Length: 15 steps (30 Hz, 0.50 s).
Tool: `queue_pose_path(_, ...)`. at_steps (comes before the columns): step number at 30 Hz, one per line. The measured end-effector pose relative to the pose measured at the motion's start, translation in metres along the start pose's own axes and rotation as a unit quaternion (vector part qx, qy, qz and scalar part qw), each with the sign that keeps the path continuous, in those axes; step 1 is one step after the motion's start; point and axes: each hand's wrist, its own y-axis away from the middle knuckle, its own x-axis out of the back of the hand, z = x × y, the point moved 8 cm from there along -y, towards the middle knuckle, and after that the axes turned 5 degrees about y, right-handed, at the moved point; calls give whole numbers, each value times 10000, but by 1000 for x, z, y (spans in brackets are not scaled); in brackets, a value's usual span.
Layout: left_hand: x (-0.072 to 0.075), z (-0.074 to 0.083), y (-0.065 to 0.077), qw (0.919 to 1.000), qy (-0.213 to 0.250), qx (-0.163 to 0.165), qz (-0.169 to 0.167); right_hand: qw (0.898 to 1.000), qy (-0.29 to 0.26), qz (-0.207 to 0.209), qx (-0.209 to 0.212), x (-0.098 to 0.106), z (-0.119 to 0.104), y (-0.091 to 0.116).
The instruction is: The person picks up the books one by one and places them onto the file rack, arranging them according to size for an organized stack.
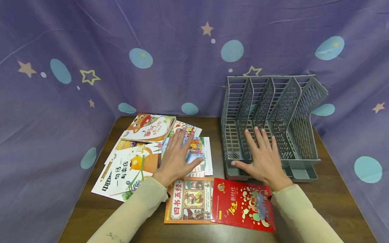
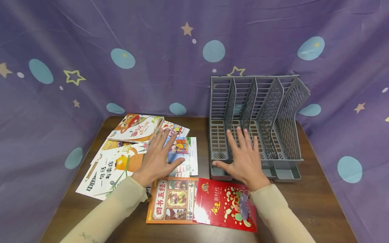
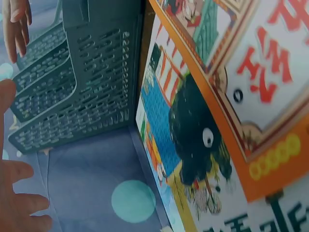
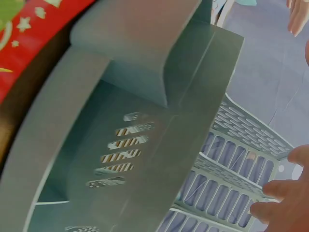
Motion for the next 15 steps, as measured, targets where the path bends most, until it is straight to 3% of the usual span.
queue_pose_path(15,-24,33,-8,9968,689,34,-404,9992,-131,263,265,5,1,35)
